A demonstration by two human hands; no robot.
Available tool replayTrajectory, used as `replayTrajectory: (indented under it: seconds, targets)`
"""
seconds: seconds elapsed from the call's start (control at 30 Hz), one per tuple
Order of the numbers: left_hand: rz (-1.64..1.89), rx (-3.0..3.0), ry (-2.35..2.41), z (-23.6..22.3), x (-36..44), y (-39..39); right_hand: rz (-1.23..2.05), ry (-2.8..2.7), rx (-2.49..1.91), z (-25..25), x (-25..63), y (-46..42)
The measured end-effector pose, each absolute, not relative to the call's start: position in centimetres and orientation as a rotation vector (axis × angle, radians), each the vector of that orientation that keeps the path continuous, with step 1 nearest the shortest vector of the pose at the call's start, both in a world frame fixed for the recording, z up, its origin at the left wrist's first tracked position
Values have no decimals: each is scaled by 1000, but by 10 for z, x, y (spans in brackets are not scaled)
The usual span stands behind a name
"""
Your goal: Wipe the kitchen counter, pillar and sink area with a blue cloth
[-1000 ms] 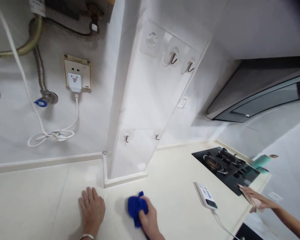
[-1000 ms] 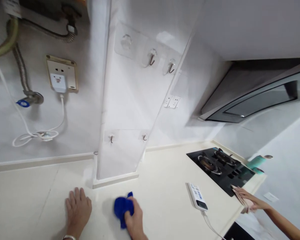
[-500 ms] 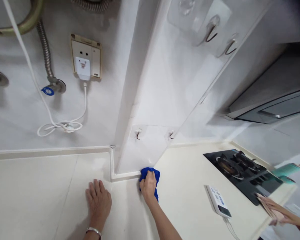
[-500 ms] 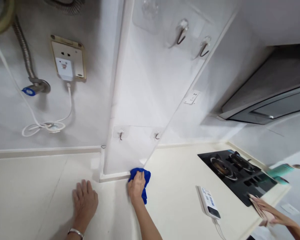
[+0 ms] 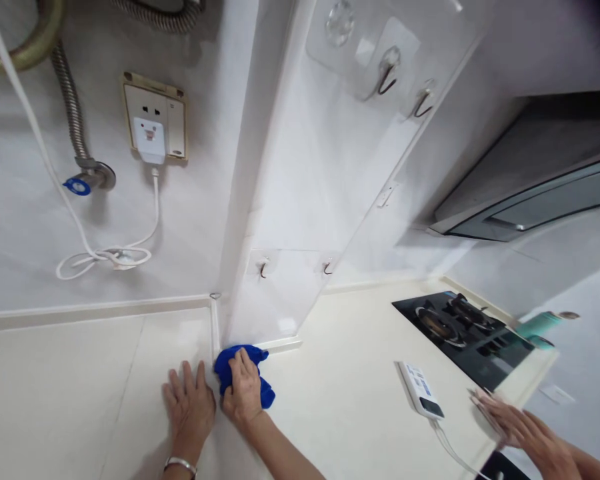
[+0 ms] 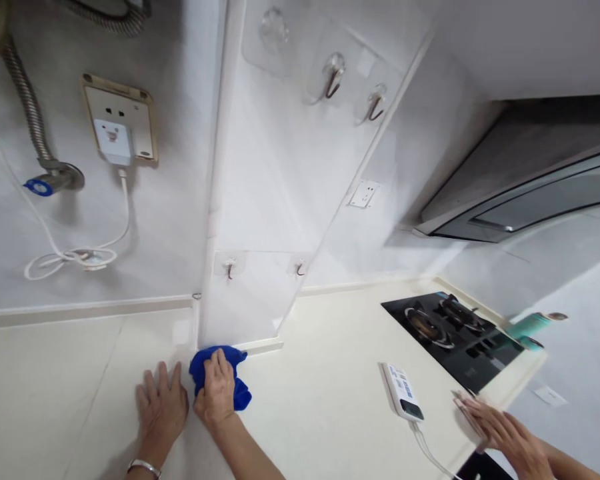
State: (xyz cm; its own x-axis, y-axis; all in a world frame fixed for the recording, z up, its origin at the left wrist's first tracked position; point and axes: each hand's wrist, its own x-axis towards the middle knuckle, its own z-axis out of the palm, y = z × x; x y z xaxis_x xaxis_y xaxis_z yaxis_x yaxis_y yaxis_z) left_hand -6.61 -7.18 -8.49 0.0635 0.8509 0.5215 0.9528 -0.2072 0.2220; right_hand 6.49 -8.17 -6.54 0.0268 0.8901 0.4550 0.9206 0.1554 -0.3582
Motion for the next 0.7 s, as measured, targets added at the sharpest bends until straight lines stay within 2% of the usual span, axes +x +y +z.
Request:
replayTrajectory:
  seconds: [0.27,0.4,0.53,0.7]
  targets:
    - [-890,-2065,-1842,-85,-64,-71,72,-2182,-1695,-27,79,-88]
    - [-937,-2047,-1864,-87,-64,-72,101,-1990,-1635,-5,101,-81]
    - [-906,-2052,-1870,-90,-64,-71,-82,-1642,-1419,26,126,-89]
    - [-810,-2068,-1958,-91,-64,-70,-356,-1379,-1297,96,143,-99]
